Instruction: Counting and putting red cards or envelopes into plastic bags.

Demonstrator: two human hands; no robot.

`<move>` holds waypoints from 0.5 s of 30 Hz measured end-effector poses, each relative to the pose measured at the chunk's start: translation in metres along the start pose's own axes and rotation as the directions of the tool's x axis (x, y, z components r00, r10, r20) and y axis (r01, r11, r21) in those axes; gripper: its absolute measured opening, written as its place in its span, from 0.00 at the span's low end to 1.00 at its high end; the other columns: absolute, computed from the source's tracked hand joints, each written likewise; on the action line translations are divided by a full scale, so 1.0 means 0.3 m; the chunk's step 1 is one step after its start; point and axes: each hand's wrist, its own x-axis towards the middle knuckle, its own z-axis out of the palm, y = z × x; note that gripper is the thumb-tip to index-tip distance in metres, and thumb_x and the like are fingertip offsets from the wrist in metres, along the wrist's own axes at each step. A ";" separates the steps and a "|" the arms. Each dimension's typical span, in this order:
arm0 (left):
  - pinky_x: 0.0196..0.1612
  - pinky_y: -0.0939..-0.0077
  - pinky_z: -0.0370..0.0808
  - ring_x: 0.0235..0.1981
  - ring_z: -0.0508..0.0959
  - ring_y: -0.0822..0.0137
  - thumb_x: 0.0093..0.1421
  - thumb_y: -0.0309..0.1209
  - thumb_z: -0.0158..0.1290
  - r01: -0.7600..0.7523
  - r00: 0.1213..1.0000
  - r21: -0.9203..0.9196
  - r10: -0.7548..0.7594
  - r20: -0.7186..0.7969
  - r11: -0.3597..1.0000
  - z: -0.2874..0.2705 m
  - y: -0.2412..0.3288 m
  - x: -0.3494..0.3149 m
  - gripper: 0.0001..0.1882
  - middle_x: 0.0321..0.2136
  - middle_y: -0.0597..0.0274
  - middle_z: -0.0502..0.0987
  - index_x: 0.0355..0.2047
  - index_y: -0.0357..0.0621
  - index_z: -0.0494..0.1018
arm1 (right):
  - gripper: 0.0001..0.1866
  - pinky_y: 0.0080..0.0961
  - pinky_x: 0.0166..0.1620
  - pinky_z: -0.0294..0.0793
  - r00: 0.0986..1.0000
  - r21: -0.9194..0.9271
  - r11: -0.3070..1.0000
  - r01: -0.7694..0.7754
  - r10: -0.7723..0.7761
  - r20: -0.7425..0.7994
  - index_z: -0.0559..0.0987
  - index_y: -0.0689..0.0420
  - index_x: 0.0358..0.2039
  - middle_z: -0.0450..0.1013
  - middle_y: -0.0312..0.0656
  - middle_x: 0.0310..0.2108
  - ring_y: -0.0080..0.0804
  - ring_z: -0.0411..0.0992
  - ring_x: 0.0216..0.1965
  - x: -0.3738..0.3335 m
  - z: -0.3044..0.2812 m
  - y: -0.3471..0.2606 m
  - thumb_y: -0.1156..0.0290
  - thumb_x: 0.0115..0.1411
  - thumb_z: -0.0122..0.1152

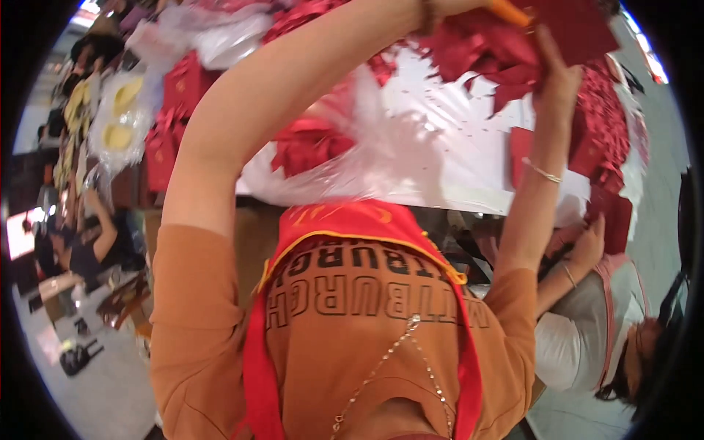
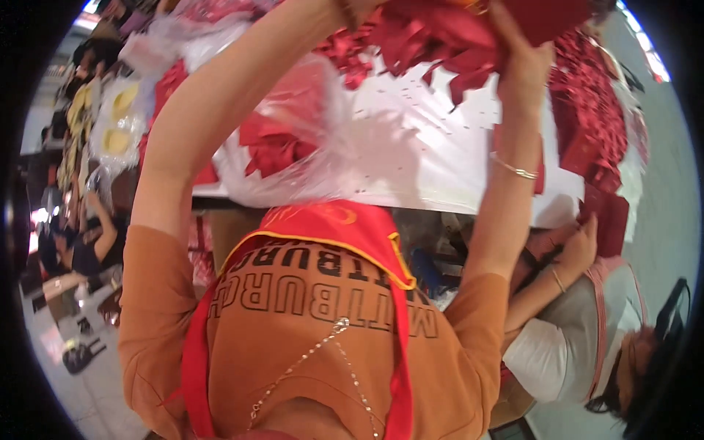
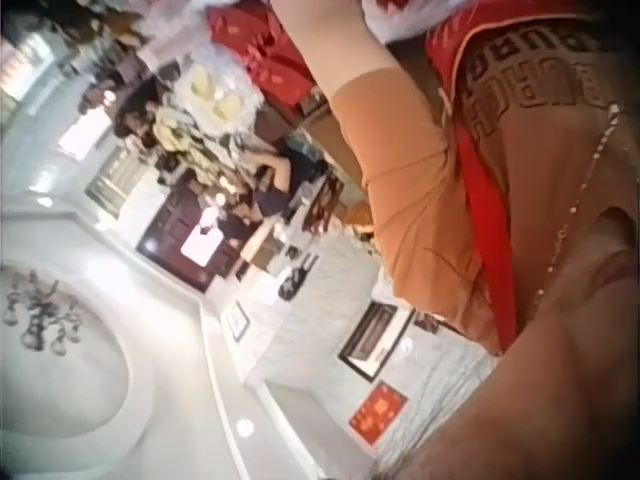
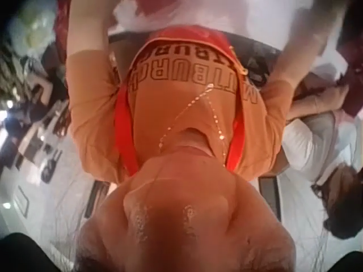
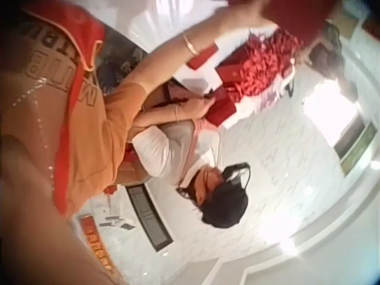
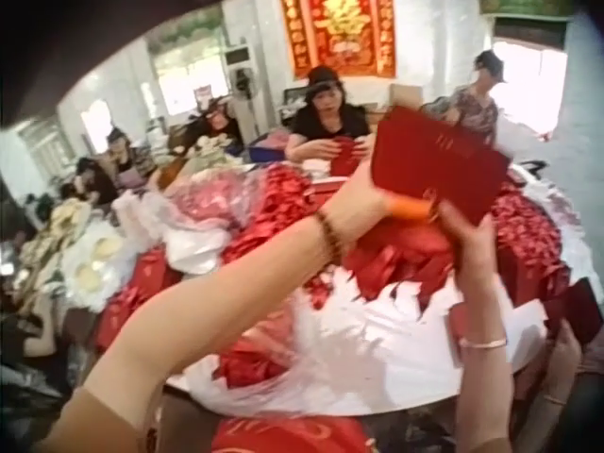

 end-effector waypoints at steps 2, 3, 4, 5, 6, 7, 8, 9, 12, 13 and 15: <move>0.38 0.77 0.71 0.34 0.74 0.69 0.41 0.20 0.60 0.006 0.987 0.122 0.014 -0.158 0.992 -0.010 0.106 -0.039 0.24 0.34 0.60 0.75 0.41 0.37 0.68 | 0.16 0.21 0.40 0.73 1.000 0.093 0.996 0.017 -0.018 0.014 0.74 0.66 0.39 0.72 0.44 0.39 0.29 0.73 0.36 0.048 0.078 -0.041 0.78 0.48 0.61; 0.38 0.77 0.71 0.33 0.74 0.68 0.41 0.20 0.60 0.073 0.954 0.132 -0.031 -0.297 0.989 0.006 0.149 -0.059 0.23 0.34 0.58 0.75 0.40 0.36 0.68 | 0.16 0.20 0.39 0.74 1.000 0.124 0.992 -0.025 0.024 0.013 0.75 0.64 0.40 0.72 0.44 0.39 0.29 0.73 0.37 0.042 0.106 -0.061 0.79 0.47 0.61; 0.37 0.76 0.72 0.33 0.75 0.65 0.41 0.19 0.59 0.026 0.954 0.149 0.020 -0.299 0.989 0.037 0.197 -0.073 0.22 0.33 0.56 0.75 0.39 0.35 0.67 | 0.18 0.29 0.45 0.70 0.911 -0.239 0.911 0.337 -0.251 0.328 0.75 0.57 0.41 0.66 0.47 0.48 0.35 0.68 0.46 0.121 -0.018 -0.003 0.74 0.47 0.61; 0.37 0.76 0.72 0.33 0.75 0.65 0.41 0.19 0.59 0.029 0.946 0.162 0.025 -0.323 0.986 0.035 0.232 -0.104 0.22 0.33 0.56 0.75 0.39 0.35 0.67 | 0.18 0.29 0.45 0.70 0.905 -0.219 0.918 0.332 -0.245 0.347 0.75 0.57 0.41 0.66 0.47 0.48 0.35 0.68 0.46 0.061 0.099 -0.055 0.74 0.47 0.61; 0.35 0.76 0.73 0.32 0.75 0.65 0.42 0.18 0.58 0.038 0.928 0.260 0.062 -0.366 0.965 0.034 0.265 -0.130 0.21 0.33 0.55 0.75 0.39 0.34 0.67 | 0.19 0.25 0.44 0.70 0.960 0.006 0.990 0.139 -0.137 0.243 0.71 0.60 0.44 0.67 0.45 0.45 0.31 0.68 0.44 -0.007 0.215 -0.115 0.71 0.50 0.61; 0.34 0.76 0.73 0.31 0.75 0.64 0.43 0.18 0.57 0.046 0.910 0.355 0.107 -0.400 0.934 0.031 0.296 -0.158 0.20 0.33 0.55 0.75 0.38 0.34 0.67 | 0.21 0.21 0.44 0.69 0.986 0.243 0.969 -0.043 0.002 0.169 0.68 0.62 0.46 0.68 0.42 0.43 0.28 0.69 0.41 -0.066 0.313 -0.170 0.69 0.52 0.60; 0.34 0.74 0.74 0.31 0.75 0.64 0.44 0.18 0.57 0.063 0.922 0.272 0.048 -0.385 0.960 0.014 0.302 -0.169 0.18 0.34 0.56 0.75 0.38 0.34 0.68 | 0.21 0.21 0.43 0.70 0.987 0.267 0.964 -0.007 -0.036 0.158 0.68 0.63 0.45 0.68 0.42 0.42 0.28 0.69 0.40 -0.082 0.330 -0.171 0.71 0.52 0.60; 0.34 0.74 0.74 0.31 0.75 0.64 0.44 0.18 0.57 0.050 0.924 0.269 0.057 -0.379 0.962 0.007 0.300 -0.182 0.18 0.34 0.56 0.75 0.38 0.34 0.68 | 0.21 0.21 0.43 0.70 0.986 0.259 0.966 0.004 -0.047 0.159 0.68 0.63 0.45 0.68 0.42 0.42 0.28 0.69 0.40 -0.084 0.336 -0.168 0.71 0.52 0.60; 0.36 0.73 0.77 0.34 0.75 0.63 0.45 0.19 0.57 0.043 0.935 0.119 0.002 -0.354 0.992 0.009 0.314 -0.220 0.22 0.37 0.55 0.73 0.42 0.34 0.64 | 0.20 0.21 0.42 0.70 0.975 0.214 0.976 0.025 -0.071 0.210 0.69 0.63 0.44 0.70 0.40 0.40 0.28 0.70 0.39 -0.087 0.362 -0.208 0.74 0.50 0.61; 0.36 0.73 0.77 0.34 0.75 0.63 0.45 0.19 0.57 0.025 0.940 0.127 0.020 -0.340 0.992 0.009 0.321 -0.239 0.22 0.37 0.55 0.73 0.42 0.34 0.64 | 0.20 0.21 0.41 0.71 0.968 0.199 0.980 -0.002 -0.048 0.245 0.70 0.63 0.43 0.71 0.40 0.39 0.27 0.70 0.38 -0.056 0.345 -0.191 0.76 0.49 0.61; 0.38 0.73 0.76 0.40 0.74 0.59 0.45 0.23 0.59 0.028 0.913 0.228 0.068 -0.401 0.973 0.008 0.336 -0.262 0.36 0.48 0.49 0.65 0.52 0.34 0.53 | 0.22 0.21 0.41 0.71 0.930 0.122 0.986 0.113 -0.149 0.337 0.69 0.64 0.44 0.71 0.40 0.38 0.26 0.70 0.37 -0.038 0.358 -0.230 0.79 0.47 0.63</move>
